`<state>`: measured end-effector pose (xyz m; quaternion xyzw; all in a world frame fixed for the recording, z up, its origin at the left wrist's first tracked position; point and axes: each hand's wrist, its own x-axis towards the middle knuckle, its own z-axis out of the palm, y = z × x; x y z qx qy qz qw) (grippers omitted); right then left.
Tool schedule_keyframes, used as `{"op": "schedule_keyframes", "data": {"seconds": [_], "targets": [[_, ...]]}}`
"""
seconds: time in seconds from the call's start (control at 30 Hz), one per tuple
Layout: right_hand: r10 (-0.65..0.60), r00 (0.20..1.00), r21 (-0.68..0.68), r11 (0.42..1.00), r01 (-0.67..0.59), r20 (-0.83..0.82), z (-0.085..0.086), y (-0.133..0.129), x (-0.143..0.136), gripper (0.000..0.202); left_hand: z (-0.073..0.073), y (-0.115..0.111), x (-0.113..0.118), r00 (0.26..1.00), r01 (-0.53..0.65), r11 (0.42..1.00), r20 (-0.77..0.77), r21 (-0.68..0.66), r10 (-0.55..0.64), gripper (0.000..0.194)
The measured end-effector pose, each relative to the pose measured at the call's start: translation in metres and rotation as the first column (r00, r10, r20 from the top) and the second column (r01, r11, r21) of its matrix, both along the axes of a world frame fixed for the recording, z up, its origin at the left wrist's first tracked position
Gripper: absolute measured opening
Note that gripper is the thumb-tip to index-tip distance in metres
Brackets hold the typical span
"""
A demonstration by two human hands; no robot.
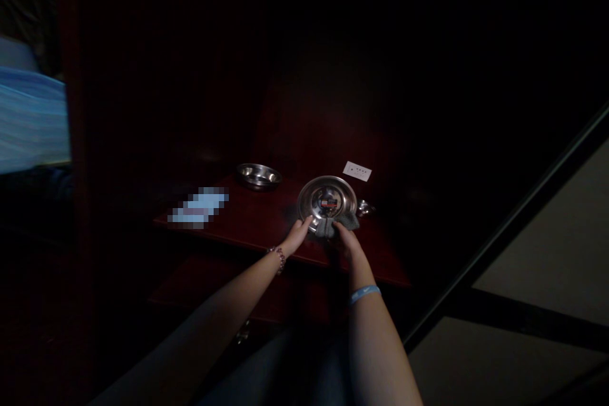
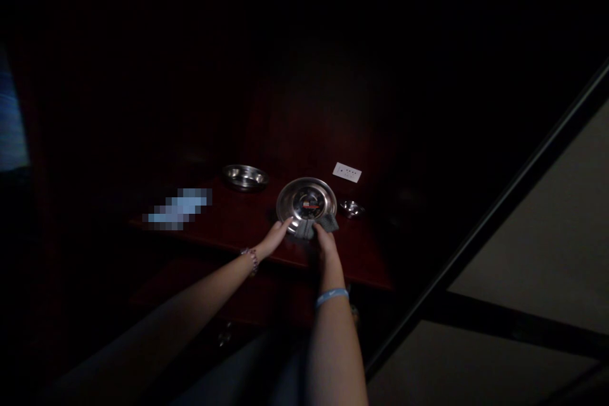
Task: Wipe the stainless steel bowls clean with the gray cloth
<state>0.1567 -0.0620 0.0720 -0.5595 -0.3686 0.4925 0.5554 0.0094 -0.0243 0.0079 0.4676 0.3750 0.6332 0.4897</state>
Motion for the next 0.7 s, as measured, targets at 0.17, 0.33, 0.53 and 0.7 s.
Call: {"op": "schedule_keyframes", "data": {"seconds": [0.17,0.33,0.53,0.7], "targets": [[0.037,0.999,0.059,0.997,-0.039,0.037,-0.0047,-0.0031,0.0045,0.037,-0.0004,-0.0011,-0.0002,0.999,0.026,0.999,-0.02,0.04,-0.025,0.031],[0.042,0.998,0.063,0.997,-0.045,0.042,-0.0057,-0.0033,0.0049,0.033,0.0045,-0.0059,-0.0018,0.998,0.018,1.0,-0.064,0.017,-0.016,0.028],[0.035,0.999,-0.018,0.999,-0.034,0.025,-0.0033,-0.0017,0.0059,0.033,0.0035,-0.0048,-0.0016,0.999,0.017,1.0,-0.043,0.02,-0.016,0.026],[0.059,0.998,-0.016,0.998,-0.059,0.022,-0.0069,0.0026,0.0099,0.035,-0.0038,0.0023,-0.001,0.997,0.031,0.998,-0.067,0.056,-0.028,0.035]]}}
